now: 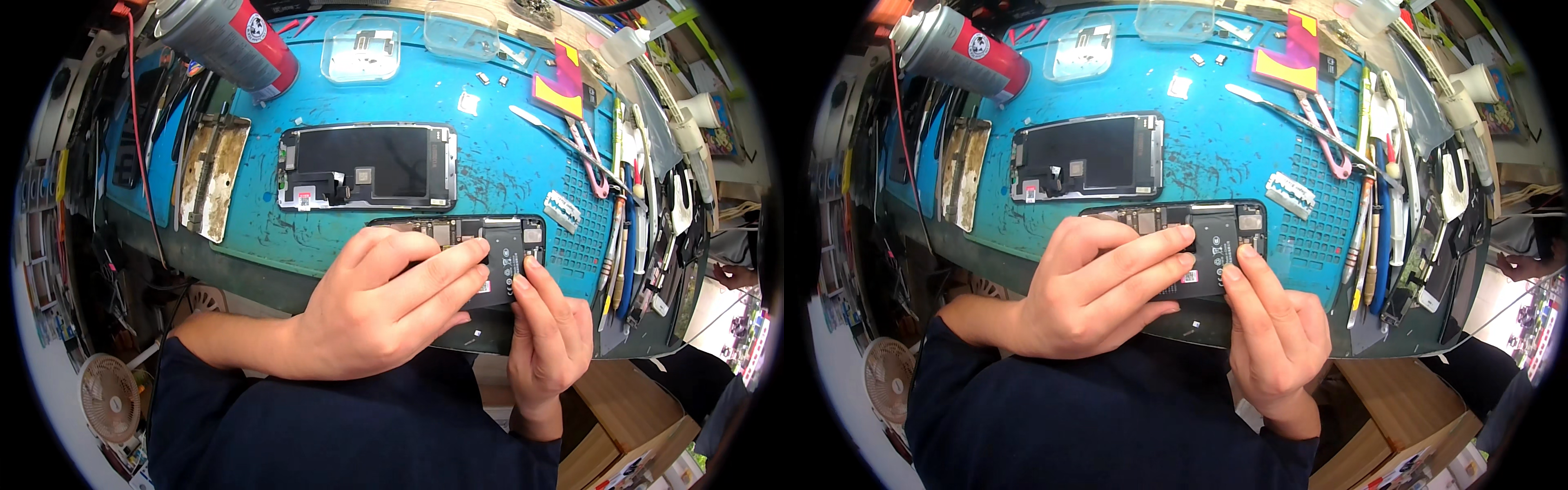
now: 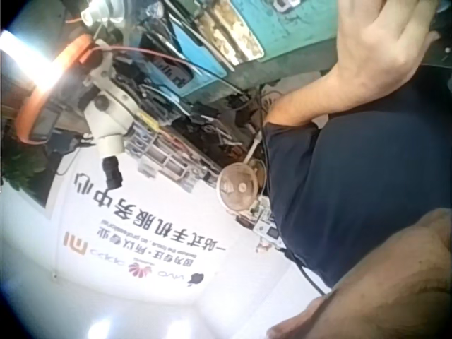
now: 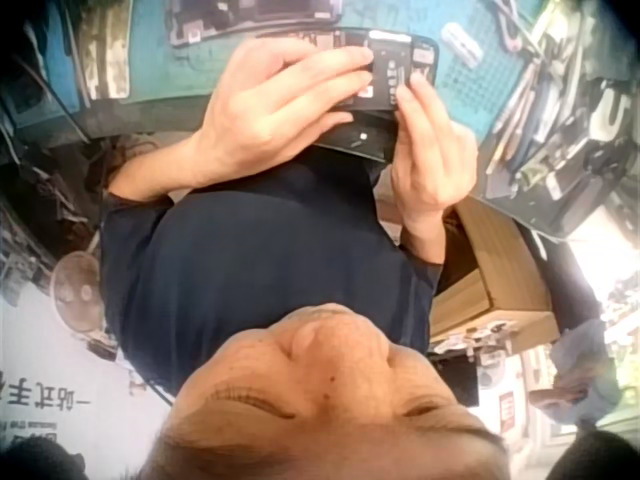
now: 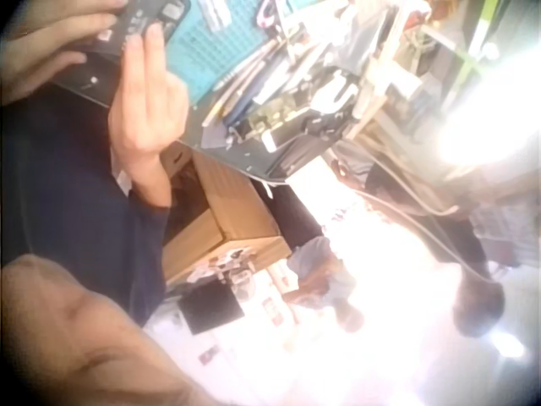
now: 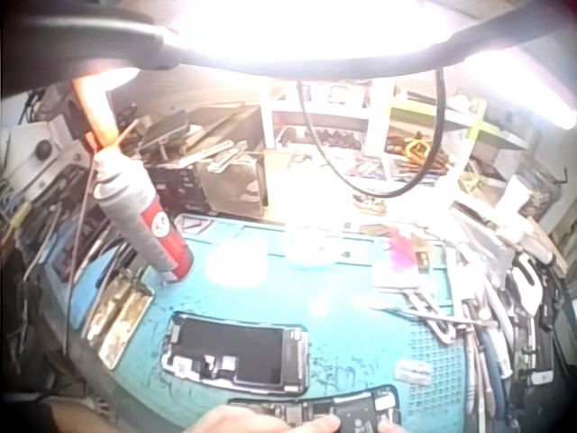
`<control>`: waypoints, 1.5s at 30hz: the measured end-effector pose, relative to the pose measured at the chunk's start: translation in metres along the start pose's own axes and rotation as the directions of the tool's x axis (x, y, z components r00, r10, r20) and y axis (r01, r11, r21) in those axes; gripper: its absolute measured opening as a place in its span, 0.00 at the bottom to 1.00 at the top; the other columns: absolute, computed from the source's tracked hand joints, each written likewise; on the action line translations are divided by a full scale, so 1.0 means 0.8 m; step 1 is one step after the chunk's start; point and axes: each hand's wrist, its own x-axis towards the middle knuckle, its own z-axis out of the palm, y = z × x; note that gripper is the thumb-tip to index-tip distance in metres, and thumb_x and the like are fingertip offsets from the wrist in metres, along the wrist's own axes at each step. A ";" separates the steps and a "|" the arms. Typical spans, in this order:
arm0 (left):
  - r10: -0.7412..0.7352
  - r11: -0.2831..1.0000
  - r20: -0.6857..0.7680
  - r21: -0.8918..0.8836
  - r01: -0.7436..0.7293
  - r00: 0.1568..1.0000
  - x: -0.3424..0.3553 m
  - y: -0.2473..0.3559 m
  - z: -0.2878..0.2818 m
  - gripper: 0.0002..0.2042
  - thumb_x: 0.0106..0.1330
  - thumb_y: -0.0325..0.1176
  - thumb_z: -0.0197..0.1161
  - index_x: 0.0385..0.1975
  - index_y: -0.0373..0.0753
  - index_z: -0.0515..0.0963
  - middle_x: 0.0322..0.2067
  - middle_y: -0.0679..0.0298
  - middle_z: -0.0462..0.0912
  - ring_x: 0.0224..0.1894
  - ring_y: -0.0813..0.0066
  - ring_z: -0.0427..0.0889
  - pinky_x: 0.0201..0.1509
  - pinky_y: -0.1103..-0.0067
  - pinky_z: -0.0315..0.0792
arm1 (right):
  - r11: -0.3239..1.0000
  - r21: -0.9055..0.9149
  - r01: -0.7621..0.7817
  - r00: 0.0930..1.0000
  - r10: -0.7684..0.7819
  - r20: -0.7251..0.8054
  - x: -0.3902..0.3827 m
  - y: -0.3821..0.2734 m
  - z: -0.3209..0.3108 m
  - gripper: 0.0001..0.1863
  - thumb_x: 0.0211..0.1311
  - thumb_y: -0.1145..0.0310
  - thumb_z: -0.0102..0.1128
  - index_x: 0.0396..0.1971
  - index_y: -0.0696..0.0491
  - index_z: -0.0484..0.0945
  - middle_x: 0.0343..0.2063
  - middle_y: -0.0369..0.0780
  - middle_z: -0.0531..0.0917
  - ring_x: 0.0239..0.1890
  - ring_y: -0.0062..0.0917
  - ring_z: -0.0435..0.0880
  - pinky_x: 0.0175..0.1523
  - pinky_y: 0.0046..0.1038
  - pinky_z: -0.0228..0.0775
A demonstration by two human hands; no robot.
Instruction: The person unpacks a new battery from its packaging and places it on the workbench. They then pick up a disassembled smartphone, remove the old battery, and insert the new battery into the phone's chassis. The person handles the phone and battery components by hand throughout the process.
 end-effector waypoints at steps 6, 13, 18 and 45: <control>-0.011 1.000 0.003 0.018 0.011 1.000 0.001 0.002 -0.002 0.25 0.44 0.28 0.74 0.48 0.35 0.83 0.51 0.60 0.82 0.42 0.67 0.77 0.45 0.73 0.70 | 0.999 0.012 -0.035 0.997 0.034 0.074 -0.001 -0.004 -0.005 0.13 0.56 0.81 0.68 0.43 0.58 0.85 0.46 0.45 0.88 0.31 0.27 0.79 0.38 0.23 0.71; -0.042 0.999 0.015 -0.019 0.042 0.999 -0.001 0.002 -0.004 0.27 0.43 0.26 0.74 0.50 0.36 0.84 0.42 0.63 0.77 0.42 0.63 0.74 0.47 0.72 0.71 | 1.000 -0.001 0.000 1.000 0.000 -0.029 0.002 0.000 0.003 0.18 0.44 0.80 0.71 0.40 0.57 0.87 0.43 0.41 0.89 0.25 0.23 0.76 0.30 0.21 0.68; -0.059 0.998 0.016 -0.018 0.059 0.998 0.000 0.003 -0.005 0.26 0.44 0.26 0.74 0.49 0.36 0.84 0.43 0.63 0.78 0.42 0.63 0.74 0.47 0.72 0.71 | 1.000 0.001 -0.005 0.999 0.005 -0.037 0.001 0.001 0.005 0.19 0.44 0.80 0.72 0.40 0.55 0.88 0.44 0.42 0.88 0.25 0.23 0.77 0.29 0.22 0.68; -0.095 0.994 0.019 0.048 0.094 0.995 0.001 0.005 0.008 0.31 0.44 0.28 0.70 0.56 0.35 0.80 0.47 0.61 0.74 0.44 0.65 0.74 0.49 0.71 0.69 | 0.995 0.015 -0.099 0.993 0.098 0.066 0.003 -0.009 -0.004 0.12 0.58 0.79 0.68 0.43 0.59 0.85 0.47 0.47 0.86 0.36 0.30 0.83 0.40 0.26 0.73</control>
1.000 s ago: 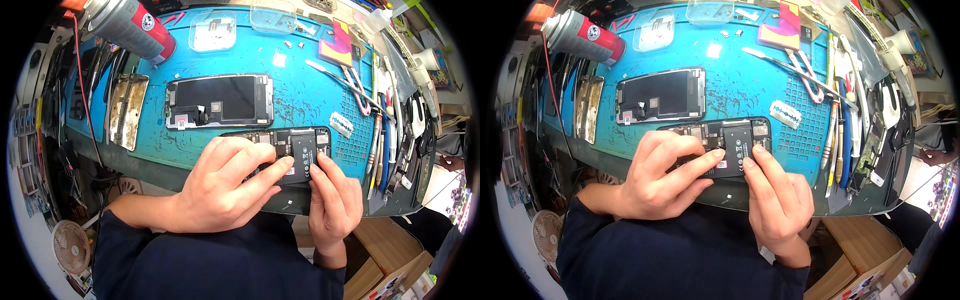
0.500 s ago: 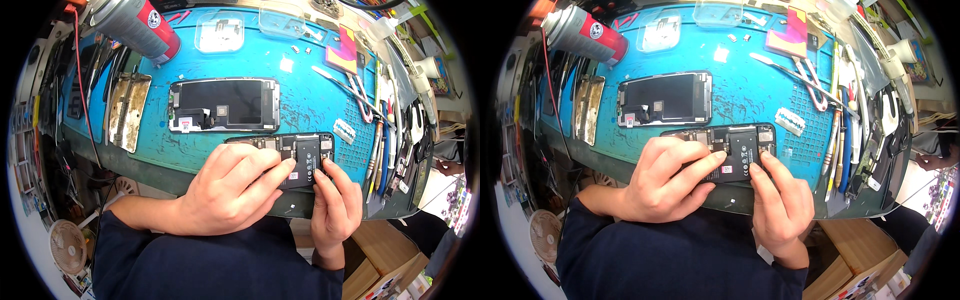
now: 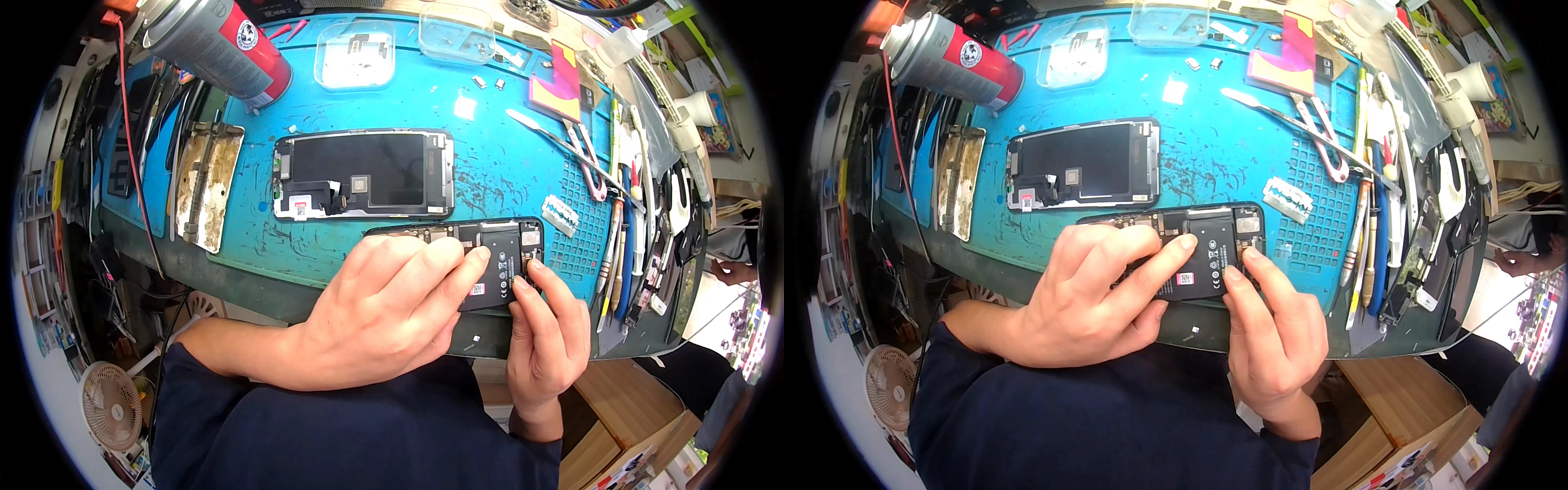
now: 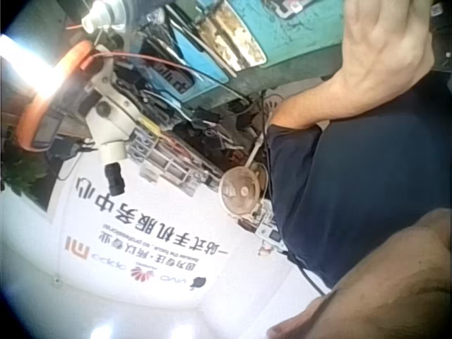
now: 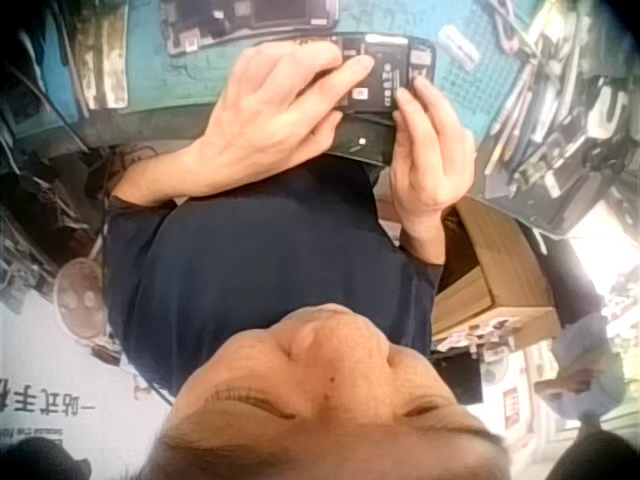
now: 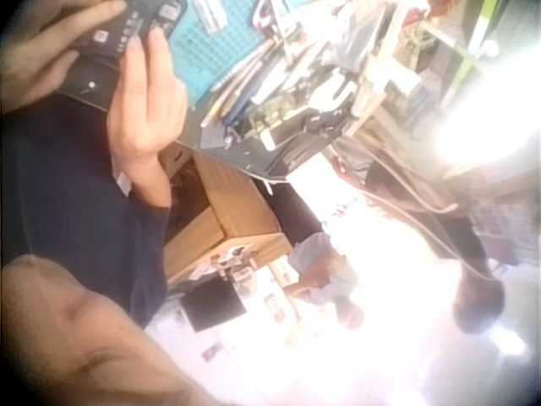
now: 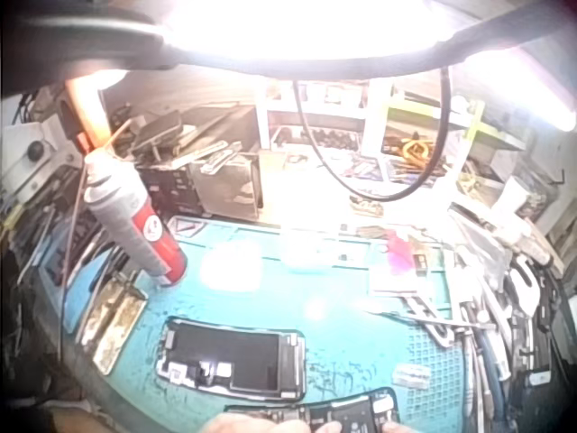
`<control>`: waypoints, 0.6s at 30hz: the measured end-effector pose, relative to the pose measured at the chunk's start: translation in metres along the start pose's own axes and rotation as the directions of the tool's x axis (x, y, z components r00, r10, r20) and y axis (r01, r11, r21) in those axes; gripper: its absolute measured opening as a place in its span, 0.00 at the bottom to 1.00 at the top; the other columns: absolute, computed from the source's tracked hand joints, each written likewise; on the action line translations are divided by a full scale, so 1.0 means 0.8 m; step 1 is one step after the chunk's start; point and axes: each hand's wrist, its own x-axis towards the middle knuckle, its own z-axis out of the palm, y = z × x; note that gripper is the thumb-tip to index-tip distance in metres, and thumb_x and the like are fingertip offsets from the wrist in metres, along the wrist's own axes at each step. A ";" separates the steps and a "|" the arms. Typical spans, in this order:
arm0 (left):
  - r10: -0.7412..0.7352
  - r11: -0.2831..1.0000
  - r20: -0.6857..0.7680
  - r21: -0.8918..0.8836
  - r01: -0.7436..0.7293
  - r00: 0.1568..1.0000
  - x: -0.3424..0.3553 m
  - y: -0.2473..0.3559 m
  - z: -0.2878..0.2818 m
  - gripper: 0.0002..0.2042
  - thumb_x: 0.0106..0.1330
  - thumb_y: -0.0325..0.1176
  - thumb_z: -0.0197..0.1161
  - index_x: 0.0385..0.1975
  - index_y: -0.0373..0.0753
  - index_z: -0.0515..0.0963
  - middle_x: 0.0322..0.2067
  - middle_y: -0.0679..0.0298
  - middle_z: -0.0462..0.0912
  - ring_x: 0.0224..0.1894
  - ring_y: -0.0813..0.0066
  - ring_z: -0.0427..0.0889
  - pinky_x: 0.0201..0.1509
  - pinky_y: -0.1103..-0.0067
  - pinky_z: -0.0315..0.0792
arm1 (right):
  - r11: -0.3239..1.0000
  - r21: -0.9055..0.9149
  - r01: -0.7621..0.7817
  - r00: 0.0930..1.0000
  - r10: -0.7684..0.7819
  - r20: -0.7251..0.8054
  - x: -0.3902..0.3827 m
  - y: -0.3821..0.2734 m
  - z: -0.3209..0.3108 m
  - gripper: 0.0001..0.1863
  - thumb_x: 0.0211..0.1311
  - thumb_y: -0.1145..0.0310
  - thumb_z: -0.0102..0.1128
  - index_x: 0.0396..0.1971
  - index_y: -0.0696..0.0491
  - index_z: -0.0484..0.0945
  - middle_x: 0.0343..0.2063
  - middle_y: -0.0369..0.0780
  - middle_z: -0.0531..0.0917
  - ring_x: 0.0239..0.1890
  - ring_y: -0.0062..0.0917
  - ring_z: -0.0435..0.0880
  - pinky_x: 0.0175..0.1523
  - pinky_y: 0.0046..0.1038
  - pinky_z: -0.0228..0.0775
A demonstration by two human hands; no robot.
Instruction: The person unpacks a new battery from its packaging and places it on the workbench. They then pick up a disassembled smartphone, remove the old battery, and insert the new battery into the phone's chassis. The person handles the phone and battery components by hand throughout the process.
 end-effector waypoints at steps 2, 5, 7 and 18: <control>-0.010 0.998 0.013 -0.056 0.011 1.000 0.003 -0.002 -0.004 0.31 0.44 0.27 0.71 0.56 0.34 0.79 0.47 0.60 0.75 0.43 0.64 0.75 0.48 0.70 0.70 | 1.000 -0.003 0.000 1.000 0.000 -0.001 0.000 -0.001 0.000 0.12 0.58 0.79 0.68 0.43 0.60 0.85 0.47 0.47 0.86 0.37 0.31 0.83 0.40 0.27 0.73; -0.015 0.991 0.035 -0.129 0.020 0.999 0.006 -0.005 -0.012 0.32 0.44 0.26 0.73 0.56 0.32 0.78 0.47 0.58 0.76 0.43 0.62 0.76 0.48 0.69 0.71 | 0.999 -0.046 0.028 0.997 -0.031 -0.065 0.000 0.005 0.006 0.14 0.55 0.76 0.71 0.43 0.59 0.85 0.46 0.46 0.86 0.32 0.29 0.82 0.35 0.25 0.72; -0.017 0.992 0.040 -0.123 0.022 0.999 0.006 -0.002 -0.019 0.33 0.44 0.27 0.75 0.56 0.30 0.77 0.47 0.56 0.77 0.42 0.60 0.77 0.47 0.68 0.72 | 0.997 -0.059 0.039 0.994 -0.045 -0.097 0.000 0.007 0.008 0.15 0.54 0.75 0.72 0.43 0.59 0.85 0.45 0.46 0.86 0.30 0.28 0.81 0.33 0.25 0.71; -0.053 0.962 0.007 -0.269 0.053 0.999 0.008 -0.011 -0.024 0.38 0.43 0.24 0.79 0.60 0.33 0.73 0.38 0.61 0.82 0.39 0.64 0.80 0.44 0.71 0.74 | 0.994 0.101 -0.039 0.997 0.044 -0.056 -0.002 0.005 0.002 0.15 0.59 0.72 0.71 0.45 0.61 0.84 0.47 0.48 0.85 0.37 0.35 0.85 0.37 0.28 0.74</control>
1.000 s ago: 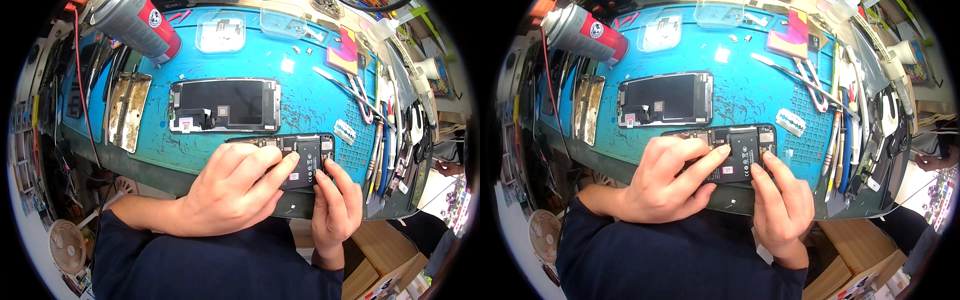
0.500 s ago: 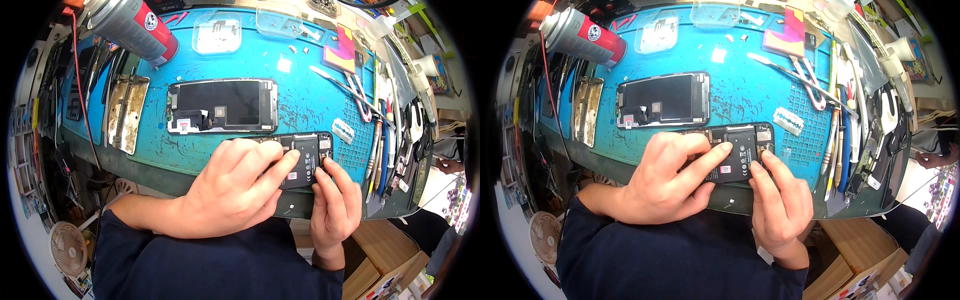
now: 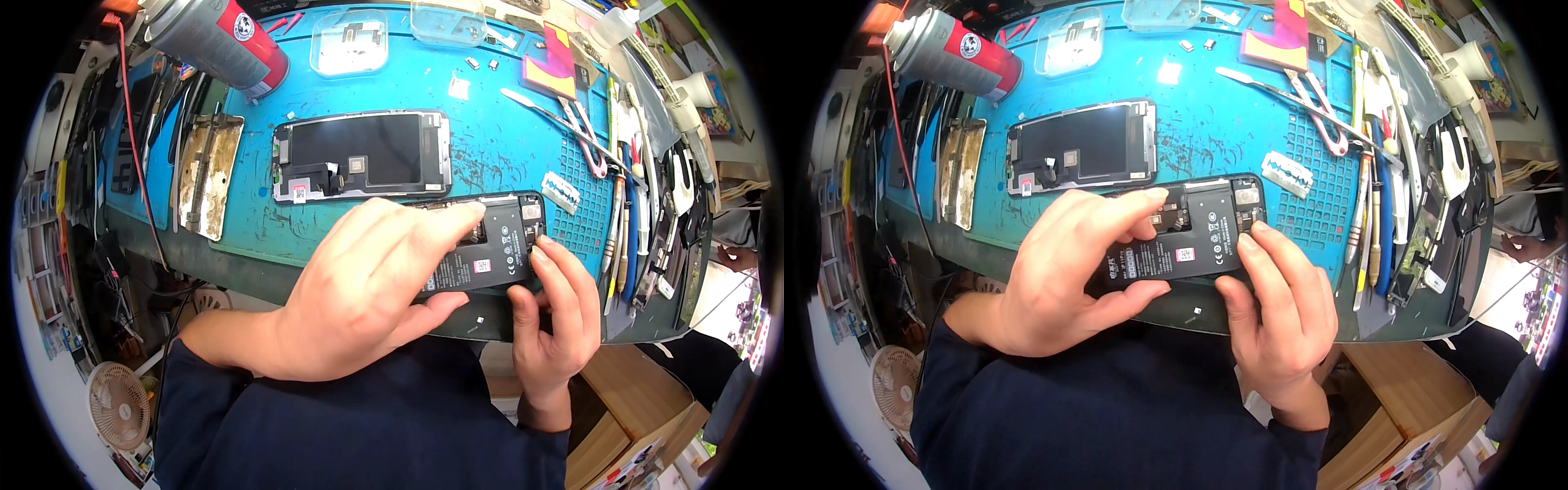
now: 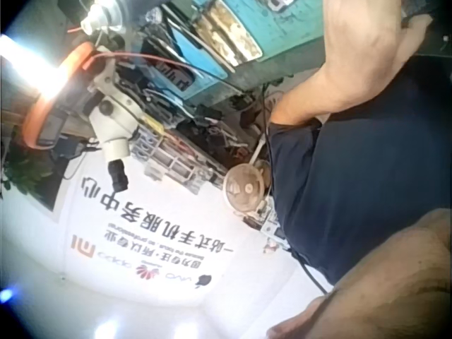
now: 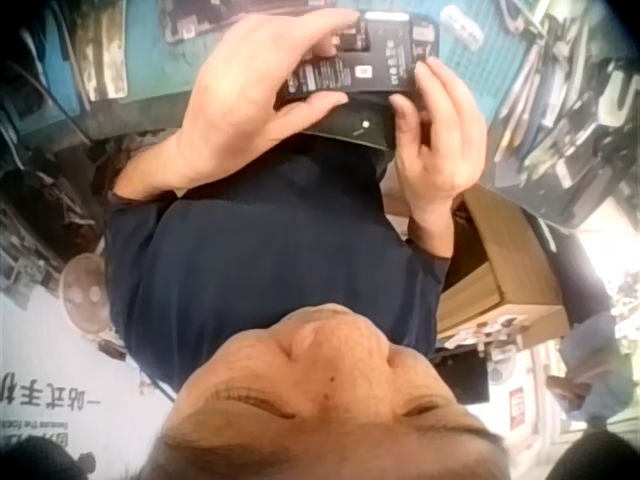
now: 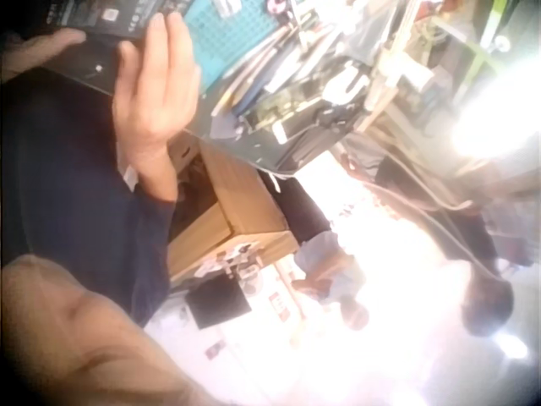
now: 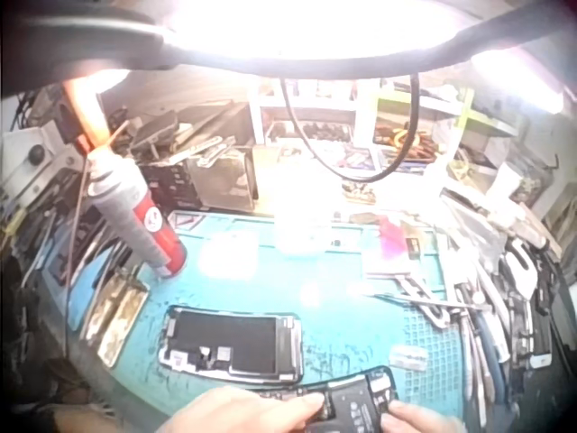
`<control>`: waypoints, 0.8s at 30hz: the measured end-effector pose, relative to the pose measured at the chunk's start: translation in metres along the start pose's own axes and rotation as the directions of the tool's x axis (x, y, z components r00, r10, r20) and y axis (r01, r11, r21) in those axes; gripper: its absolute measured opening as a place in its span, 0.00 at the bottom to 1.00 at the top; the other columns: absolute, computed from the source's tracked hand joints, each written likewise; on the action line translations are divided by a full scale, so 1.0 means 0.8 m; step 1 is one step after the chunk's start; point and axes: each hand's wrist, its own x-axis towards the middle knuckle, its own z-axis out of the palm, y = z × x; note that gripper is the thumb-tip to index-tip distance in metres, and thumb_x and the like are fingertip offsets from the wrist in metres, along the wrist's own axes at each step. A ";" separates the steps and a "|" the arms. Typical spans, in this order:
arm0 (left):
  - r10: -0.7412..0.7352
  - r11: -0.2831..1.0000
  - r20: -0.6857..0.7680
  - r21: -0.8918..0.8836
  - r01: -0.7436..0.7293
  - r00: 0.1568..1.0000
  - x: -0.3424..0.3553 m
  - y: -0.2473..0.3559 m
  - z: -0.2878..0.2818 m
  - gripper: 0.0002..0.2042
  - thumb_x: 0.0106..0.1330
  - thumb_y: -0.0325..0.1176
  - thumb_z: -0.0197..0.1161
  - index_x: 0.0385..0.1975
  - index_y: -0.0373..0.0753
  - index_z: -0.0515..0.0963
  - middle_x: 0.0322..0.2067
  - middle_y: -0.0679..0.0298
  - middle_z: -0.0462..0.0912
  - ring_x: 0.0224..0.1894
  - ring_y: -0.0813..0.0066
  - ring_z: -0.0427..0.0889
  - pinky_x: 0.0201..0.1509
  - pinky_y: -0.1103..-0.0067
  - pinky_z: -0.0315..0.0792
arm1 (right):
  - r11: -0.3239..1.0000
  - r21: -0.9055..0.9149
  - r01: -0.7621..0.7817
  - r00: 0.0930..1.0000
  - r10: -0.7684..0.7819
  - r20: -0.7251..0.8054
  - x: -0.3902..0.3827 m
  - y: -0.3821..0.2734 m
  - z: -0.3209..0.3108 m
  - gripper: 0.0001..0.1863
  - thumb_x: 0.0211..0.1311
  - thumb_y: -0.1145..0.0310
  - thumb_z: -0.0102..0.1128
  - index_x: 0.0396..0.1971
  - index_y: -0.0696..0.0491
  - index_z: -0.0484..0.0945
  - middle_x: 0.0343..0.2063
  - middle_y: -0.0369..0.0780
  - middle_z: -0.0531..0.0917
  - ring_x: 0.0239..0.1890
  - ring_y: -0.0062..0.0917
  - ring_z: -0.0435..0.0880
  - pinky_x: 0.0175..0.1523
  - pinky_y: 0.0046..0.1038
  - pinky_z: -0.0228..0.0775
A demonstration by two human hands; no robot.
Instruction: The person unpacks a new battery from its packaging and places it on the workbench. They then pick up a disassembled smartphone, remove the old battery, and insert the new battery into the phone's chassis. The person handles the phone and battery components by hand throughout the process.
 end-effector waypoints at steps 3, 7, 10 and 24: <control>-0.043 0.997 0.017 -0.070 0.044 0.999 0.003 0.000 0.000 0.39 0.42 0.23 0.80 0.60 0.35 0.72 0.37 0.62 0.81 0.38 0.66 0.80 0.44 0.73 0.75 | 1.000 0.020 0.014 1.000 -0.014 0.007 0.000 0.003 -0.001 0.15 0.55 0.74 0.72 0.44 0.59 0.85 0.48 0.49 0.84 0.37 0.33 0.85 0.37 0.27 0.75; -0.011 0.996 0.009 -0.087 0.012 1.000 0.000 -0.001 0.000 0.37 0.43 0.23 0.80 0.58 0.34 0.73 0.37 0.62 0.81 0.38 0.67 0.80 0.43 0.74 0.75 | 0.999 -0.010 0.048 0.999 -0.048 0.003 -0.004 0.002 -0.004 0.15 0.52 0.76 0.72 0.42 0.59 0.85 0.47 0.49 0.84 0.35 0.31 0.85 0.36 0.25 0.76; -0.028 0.987 0.006 -0.158 0.028 1.000 -0.005 0.004 0.002 0.33 0.45 0.25 0.81 0.55 0.33 0.75 0.38 0.61 0.82 0.38 0.68 0.81 0.43 0.75 0.76 | 0.991 -0.008 0.136 0.990 -0.136 -0.046 -0.004 0.004 -0.006 0.14 0.53 0.77 0.72 0.41 0.59 0.85 0.45 0.49 0.85 0.34 0.31 0.86 0.36 0.25 0.76; -0.084 0.942 0.201 -0.302 0.144 0.976 -0.007 0.016 -0.024 0.32 0.54 0.38 0.80 0.56 0.31 0.74 0.43 0.57 0.83 0.42 0.71 0.83 0.44 0.77 0.77 | 0.898 0.112 0.425 0.901 -0.408 -0.149 -0.014 0.013 -0.014 0.13 0.44 0.80 0.69 0.35 0.59 0.87 0.42 0.46 0.87 0.39 0.33 0.86 0.43 0.27 0.86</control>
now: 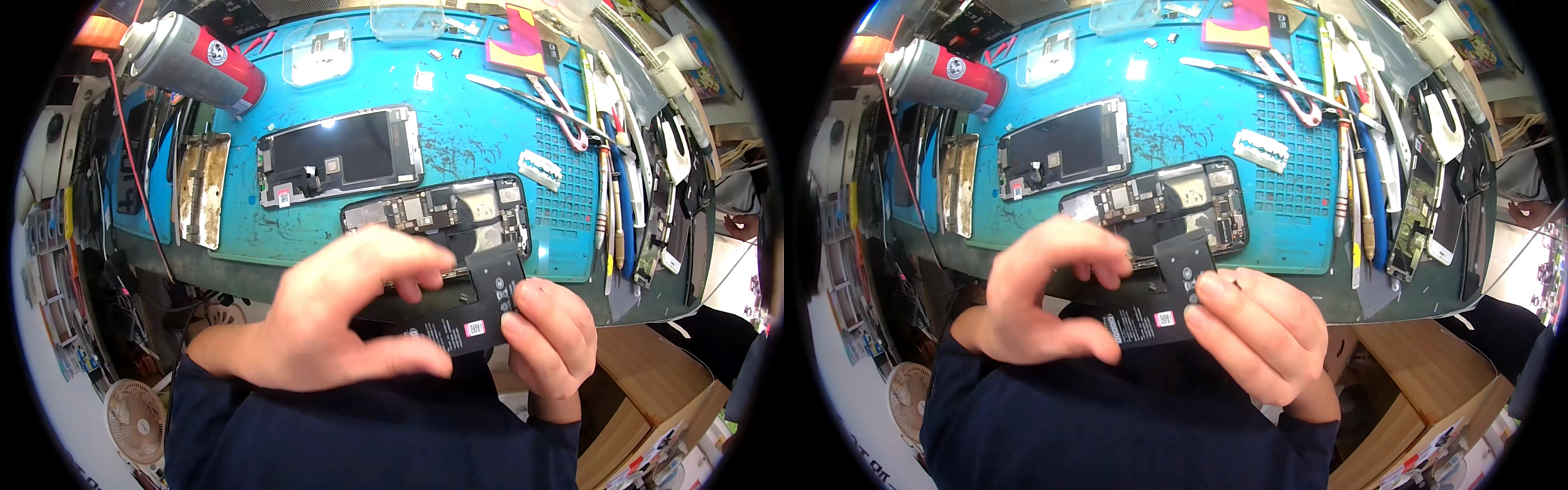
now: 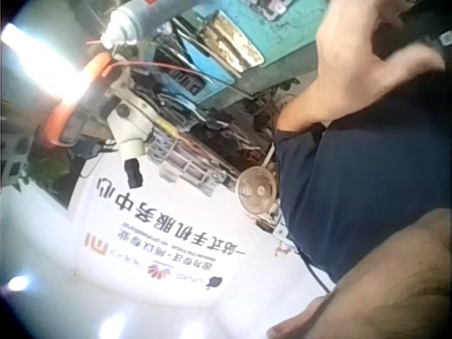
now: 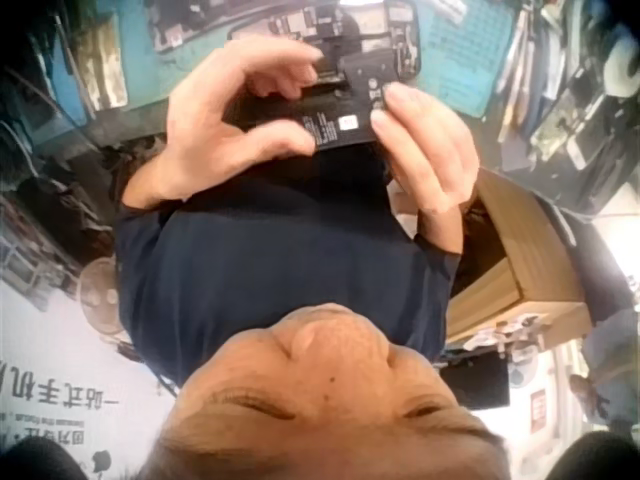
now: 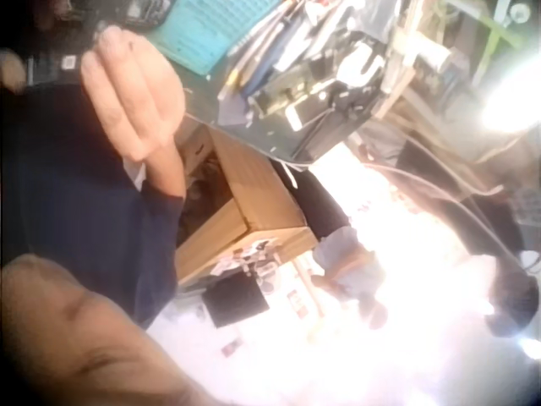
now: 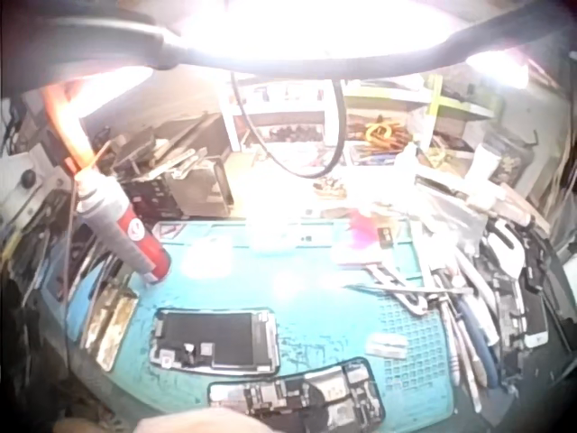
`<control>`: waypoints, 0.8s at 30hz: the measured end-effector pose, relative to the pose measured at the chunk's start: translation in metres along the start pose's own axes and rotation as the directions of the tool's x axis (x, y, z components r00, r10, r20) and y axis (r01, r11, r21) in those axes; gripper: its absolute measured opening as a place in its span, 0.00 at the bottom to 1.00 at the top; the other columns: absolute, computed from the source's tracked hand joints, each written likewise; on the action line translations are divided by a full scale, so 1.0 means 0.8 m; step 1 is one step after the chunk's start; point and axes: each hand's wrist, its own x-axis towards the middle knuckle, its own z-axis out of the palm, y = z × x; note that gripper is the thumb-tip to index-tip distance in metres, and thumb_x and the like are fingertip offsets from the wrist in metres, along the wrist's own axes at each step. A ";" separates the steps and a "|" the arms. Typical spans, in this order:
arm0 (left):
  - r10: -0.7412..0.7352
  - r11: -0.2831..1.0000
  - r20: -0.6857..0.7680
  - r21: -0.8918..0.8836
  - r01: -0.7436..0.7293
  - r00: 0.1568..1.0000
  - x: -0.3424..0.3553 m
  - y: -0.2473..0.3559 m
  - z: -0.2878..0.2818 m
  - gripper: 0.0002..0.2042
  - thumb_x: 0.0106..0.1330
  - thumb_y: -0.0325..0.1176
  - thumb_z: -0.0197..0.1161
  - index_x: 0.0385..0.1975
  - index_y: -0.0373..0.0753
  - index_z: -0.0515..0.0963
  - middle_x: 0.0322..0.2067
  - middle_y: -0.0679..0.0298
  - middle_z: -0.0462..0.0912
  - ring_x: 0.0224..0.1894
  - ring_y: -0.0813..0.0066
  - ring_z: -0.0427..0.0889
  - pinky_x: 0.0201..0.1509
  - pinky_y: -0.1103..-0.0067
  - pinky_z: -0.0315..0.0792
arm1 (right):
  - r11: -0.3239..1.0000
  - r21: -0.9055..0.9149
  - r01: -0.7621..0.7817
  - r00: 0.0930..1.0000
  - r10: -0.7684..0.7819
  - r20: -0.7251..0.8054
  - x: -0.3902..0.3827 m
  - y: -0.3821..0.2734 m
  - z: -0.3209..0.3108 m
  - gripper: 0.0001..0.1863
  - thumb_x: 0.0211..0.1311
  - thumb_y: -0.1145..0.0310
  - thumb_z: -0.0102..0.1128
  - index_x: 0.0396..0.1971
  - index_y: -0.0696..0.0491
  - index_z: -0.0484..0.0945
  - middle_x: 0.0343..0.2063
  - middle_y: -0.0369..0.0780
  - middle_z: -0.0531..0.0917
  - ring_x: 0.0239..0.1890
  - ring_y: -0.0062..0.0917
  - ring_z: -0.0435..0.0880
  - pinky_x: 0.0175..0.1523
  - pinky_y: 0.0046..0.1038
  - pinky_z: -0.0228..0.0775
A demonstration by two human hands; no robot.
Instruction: The person unpacks a new battery from its packaging and places it on the workbench. They then pick up a disassembled smartphone, remove the old battery, and insert the new battery into the phone's chassis. The person handles the phone and battery components by hand throughout the process.
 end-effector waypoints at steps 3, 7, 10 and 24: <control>-0.133 0.974 0.010 -0.184 0.133 0.991 0.006 -0.001 0.004 0.32 0.60 0.33 0.76 0.64 0.31 0.70 0.46 0.59 0.82 0.41 0.77 0.82 0.44 0.81 0.77 | 0.994 0.089 0.059 0.998 -0.058 -0.018 0.000 -0.001 -0.001 0.13 0.44 0.79 0.70 0.34 0.58 0.87 0.42 0.45 0.87 0.43 0.34 0.87 0.49 0.29 0.86; -0.114 0.892 0.112 -0.425 0.151 0.987 0.016 0.001 0.012 0.24 0.65 0.22 0.69 0.61 0.31 0.73 0.49 0.60 0.80 0.44 0.78 0.83 0.48 0.82 0.78 | 0.982 0.182 0.041 0.997 -0.054 0.063 0.004 -0.001 -0.006 0.13 0.46 0.81 0.68 0.35 0.59 0.87 0.48 0.50 0.84 0.45 0.37 0.87 0.52 0.31 0.85; -0.157 0.870 0.043 -0.466 0.159 0.987 0.015 -0.003 0.020 0.18 0.67 0.16 0.63 0.57 0.30 0.74 0.46 0.60 0.81 0.49 0.77 0.83 0.51 0.81 0.79 | 0.922 0.313 -0.226 0.973 0.232 0.019 0.001 -0.016 0.002 0.18 0.50 0.84 0.64 0.45 0.64 0.83 0.54 0.58 0.79 0.41 0.38 0.89 0.50 0.30 0.84; -0.189 0.891 0.105 -0.400 0.215 0.976 0.009 0.000 0.009 0.13 0.68 0.19 0.64 0.50 0.31 0.74 0.42 0.60 0.84 0.43 0.79 0.85 0.46 0.81 0.81 | 0.714 0.455 -0.531 0.838 0.523 0.157 0.007 -0.033 0.010 0.31 0.57 0.79 0.71 0.61 0.59 0.70 0.27 0.38 0.87 0.27 0.17 0.84 0.32 0.18 0.74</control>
